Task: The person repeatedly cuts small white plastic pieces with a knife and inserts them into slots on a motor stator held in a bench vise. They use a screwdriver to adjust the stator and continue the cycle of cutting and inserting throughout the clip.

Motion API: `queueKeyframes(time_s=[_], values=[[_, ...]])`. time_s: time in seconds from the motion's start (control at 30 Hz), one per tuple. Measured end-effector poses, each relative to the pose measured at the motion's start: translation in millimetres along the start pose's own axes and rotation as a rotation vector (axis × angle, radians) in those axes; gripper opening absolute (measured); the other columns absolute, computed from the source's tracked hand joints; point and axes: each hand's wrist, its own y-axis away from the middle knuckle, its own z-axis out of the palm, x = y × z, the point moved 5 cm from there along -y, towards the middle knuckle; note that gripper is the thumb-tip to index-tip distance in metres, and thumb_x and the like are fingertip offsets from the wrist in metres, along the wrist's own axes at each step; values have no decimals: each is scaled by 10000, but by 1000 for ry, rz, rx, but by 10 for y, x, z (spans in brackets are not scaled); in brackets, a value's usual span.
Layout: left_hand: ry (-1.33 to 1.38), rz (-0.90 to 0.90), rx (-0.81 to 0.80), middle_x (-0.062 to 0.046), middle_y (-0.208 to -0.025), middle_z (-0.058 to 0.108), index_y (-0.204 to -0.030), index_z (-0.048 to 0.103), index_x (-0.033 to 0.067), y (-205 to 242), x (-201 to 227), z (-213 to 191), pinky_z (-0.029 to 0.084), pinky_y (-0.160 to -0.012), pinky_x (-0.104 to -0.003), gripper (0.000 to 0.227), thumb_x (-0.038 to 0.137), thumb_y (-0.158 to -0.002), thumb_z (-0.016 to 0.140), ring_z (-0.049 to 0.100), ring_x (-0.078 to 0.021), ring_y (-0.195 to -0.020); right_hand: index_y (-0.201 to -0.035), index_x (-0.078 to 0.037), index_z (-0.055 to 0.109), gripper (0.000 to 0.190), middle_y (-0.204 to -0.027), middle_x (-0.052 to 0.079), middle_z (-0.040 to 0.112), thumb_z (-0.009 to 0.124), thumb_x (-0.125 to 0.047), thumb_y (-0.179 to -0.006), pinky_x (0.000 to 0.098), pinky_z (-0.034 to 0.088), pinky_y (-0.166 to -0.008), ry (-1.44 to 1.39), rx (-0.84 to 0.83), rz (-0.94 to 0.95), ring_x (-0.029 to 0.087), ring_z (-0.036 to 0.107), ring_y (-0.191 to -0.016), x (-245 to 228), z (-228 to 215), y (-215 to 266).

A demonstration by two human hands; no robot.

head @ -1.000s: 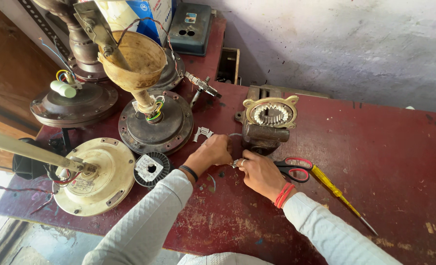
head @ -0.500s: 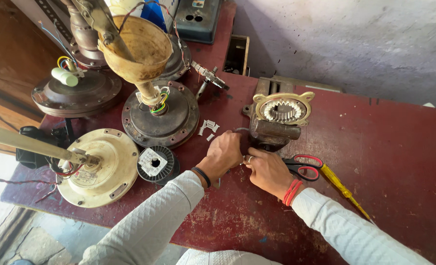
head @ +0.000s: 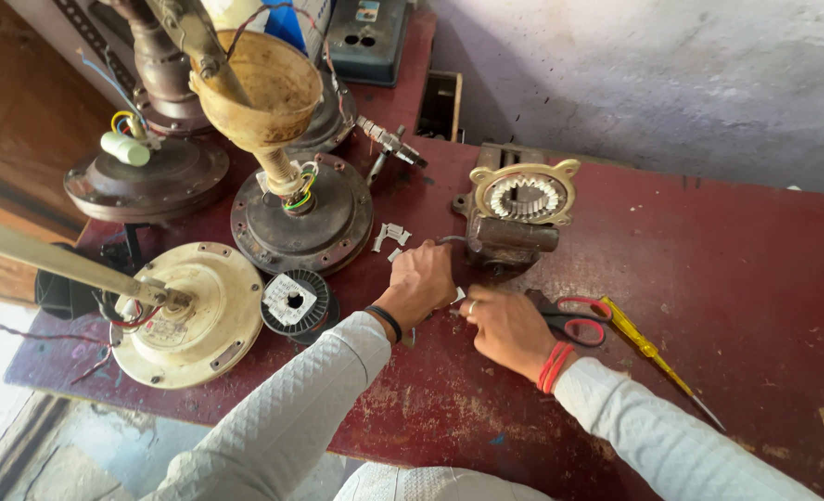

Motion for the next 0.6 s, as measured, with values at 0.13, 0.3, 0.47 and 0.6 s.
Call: queueKeyframes(time_s=[0.13, 0.3, 0.47, 0.6], values=[[-48, -42, -142, -151, -1111, 732, -1083, 714, 54, -76, -3, 14, 595, -811, -398, 316, 120, -774, 730, 738, -309, -1015, -898, -13, 739, 156, -902, 95, 644, 661, -4, -763, 462, 529, -645, -68, 153, -66, 341, 660, -711, -46, -35, 174], [-96, -58, -152, -148, -988, 775, -1026, 732, 64, -159, 4, -74, 611, -735, -368, 336, 139, -702, 780, 777, -278, -918, -977, -28, 759, 154, -875, 84, 636, 647, -43, -872, 435, 541, -656, -169, 212, -51, 305, 671, -718, 41, -100, 153], [-105, -46, -159, -134, -963, 776, -1035, 732, 53, -186, -44, -36, 613, -722, -357, 405, 208, -674, 829, 775, -269, -894, -1007, -70, 787, 192, -846, 90, 634, 687, -62, -844, 442, 529, -691, -151, 260, -58, 315, 652, -758, 71, -114, 23], [-128, -71, -215, -122, -986, 781, -1012, 757, 85, -225, -31, -21, 615, -732, -363, 417, 255, -649, 869, 771, -271, -917, -1102, -93, 786, 349, -876, 103, 600, 630, 16, -809, 420, 547, -718, -153, 163, -62, 293, 659, -758, 113, -43, -91]])
